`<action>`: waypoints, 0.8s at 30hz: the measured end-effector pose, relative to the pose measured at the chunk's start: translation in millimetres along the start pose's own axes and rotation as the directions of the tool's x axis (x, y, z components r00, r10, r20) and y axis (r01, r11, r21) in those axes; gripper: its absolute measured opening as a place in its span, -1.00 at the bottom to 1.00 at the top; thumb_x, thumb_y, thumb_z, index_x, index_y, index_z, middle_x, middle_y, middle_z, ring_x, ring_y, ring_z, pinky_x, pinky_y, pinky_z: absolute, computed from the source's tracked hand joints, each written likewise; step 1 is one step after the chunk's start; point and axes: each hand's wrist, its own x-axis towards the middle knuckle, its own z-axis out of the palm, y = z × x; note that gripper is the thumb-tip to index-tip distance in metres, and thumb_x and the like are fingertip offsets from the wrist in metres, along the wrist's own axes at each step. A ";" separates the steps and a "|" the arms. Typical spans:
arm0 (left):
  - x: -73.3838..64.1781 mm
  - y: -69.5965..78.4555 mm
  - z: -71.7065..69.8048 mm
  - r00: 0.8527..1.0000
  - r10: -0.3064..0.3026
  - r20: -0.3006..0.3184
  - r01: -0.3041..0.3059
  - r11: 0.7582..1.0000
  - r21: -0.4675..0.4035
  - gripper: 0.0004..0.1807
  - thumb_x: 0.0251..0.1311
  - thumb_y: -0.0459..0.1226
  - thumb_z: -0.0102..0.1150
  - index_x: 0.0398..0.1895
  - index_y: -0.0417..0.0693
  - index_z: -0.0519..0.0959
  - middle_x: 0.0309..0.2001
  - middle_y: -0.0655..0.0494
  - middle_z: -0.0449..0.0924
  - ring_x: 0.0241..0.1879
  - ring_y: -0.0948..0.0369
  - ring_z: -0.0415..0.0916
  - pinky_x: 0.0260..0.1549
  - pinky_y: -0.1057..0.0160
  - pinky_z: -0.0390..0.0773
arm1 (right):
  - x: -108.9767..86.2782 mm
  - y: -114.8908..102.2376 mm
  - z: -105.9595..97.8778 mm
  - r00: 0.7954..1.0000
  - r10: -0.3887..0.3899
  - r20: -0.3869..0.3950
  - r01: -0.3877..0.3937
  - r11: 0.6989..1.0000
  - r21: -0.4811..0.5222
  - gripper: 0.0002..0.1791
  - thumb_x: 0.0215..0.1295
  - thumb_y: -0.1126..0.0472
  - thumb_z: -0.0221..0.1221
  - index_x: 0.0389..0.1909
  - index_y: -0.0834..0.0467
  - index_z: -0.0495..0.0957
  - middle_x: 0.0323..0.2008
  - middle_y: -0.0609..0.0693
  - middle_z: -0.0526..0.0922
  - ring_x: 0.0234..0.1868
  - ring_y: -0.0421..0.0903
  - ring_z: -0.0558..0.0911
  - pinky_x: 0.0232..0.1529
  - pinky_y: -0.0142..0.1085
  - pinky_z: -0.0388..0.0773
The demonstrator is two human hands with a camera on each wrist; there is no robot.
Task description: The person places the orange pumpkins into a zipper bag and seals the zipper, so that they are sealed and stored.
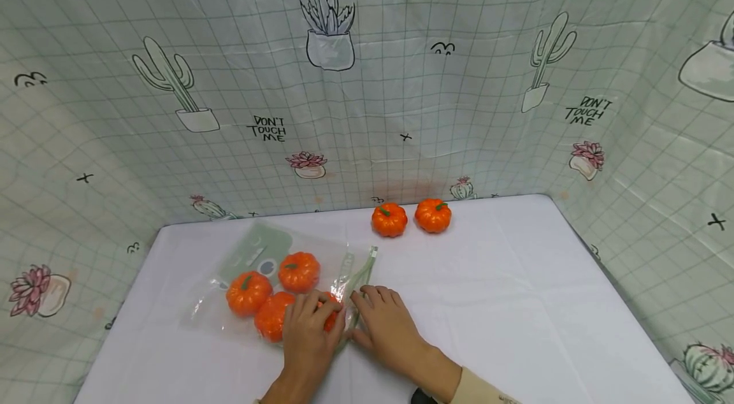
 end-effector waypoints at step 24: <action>2.0 4.5 -5.1 0.998 -0.037 0.042 0.036 0.999 0.017 -0.77 -0.17 -0.36 0.70 -0.47 0.00 0.77 -0.36 0.19 0.53 -0.28 0.17 0.42 -0.35 0.22 0.34 | 16.3 135.9 -39.4 0.889 0.420 -0.183 -0.419 0.907 0.046 -0.31 0.32 0.04 0.45 0.28 0.39 0.48 0.17 0.39 0.54 0.14 0.37 0.53 0.17 0.20 0.47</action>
